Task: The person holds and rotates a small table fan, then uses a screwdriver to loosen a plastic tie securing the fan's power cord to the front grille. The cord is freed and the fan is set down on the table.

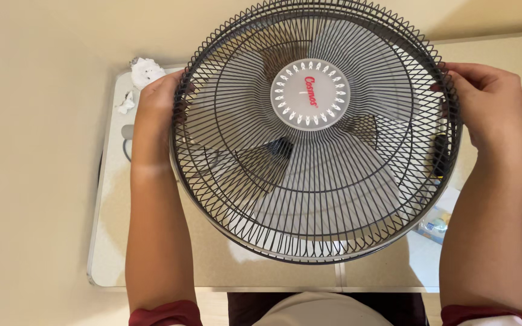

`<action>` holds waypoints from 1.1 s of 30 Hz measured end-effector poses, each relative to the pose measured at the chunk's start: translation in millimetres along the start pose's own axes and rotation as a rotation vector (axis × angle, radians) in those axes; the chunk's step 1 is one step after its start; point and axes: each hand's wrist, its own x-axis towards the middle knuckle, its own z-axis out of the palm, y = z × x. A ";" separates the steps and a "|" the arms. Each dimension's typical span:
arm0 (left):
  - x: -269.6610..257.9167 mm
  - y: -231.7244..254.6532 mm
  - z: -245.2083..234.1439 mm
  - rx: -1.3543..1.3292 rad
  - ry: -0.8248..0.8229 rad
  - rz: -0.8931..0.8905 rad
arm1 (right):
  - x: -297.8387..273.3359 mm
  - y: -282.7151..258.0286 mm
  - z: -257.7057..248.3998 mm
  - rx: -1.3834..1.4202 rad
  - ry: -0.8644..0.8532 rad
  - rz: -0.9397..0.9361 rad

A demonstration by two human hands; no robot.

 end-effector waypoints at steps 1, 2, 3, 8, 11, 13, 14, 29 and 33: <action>0.5 -1.0 -0.1 0.007 0.005 -0.012 | 1.3 3.0 0.3 0.026 0.001 -0.006; 0.1 -2.4 -0.2 -0.001 0.009 0.008 | 1.7 6.7 -0.1 0.052 0.002 -0.012; 0.7 -2.8 -0.1 -0.010 0.008 0.030 | 2.6 9.3 -1.0 0.078 0.007 -0.019; 3.0 -7.3 2.3 -0.113 -0.023 0.129 | 7.7 22.8 1.3 0.191 0.024 -0.092; 1.7 -8.6 0.5 -0.099 -0.005 0.118 | 8.3 25.8 2.5 0.244 0.026 -0.080; 1.2 -9.5 -0.2 -0.075 0.002 0.123 | 7.9 27.0 2.8 0.256 0.031 -0.075; 0.9 -9.9 0.2 -0.073 0.012 0.113 | 8.0 27.7 3.0 0.262 0.030 -0.074; 5.1 -11.1 -3.8 -0.064 0.047 0.055 | 8.6 29.1 3.1 0.305 0.052 -0.059; 3.0 -11.3 -1.5 -0.044 0.096 0.030 | 10.4 30.4 2.8 0.266 0.104 -0.017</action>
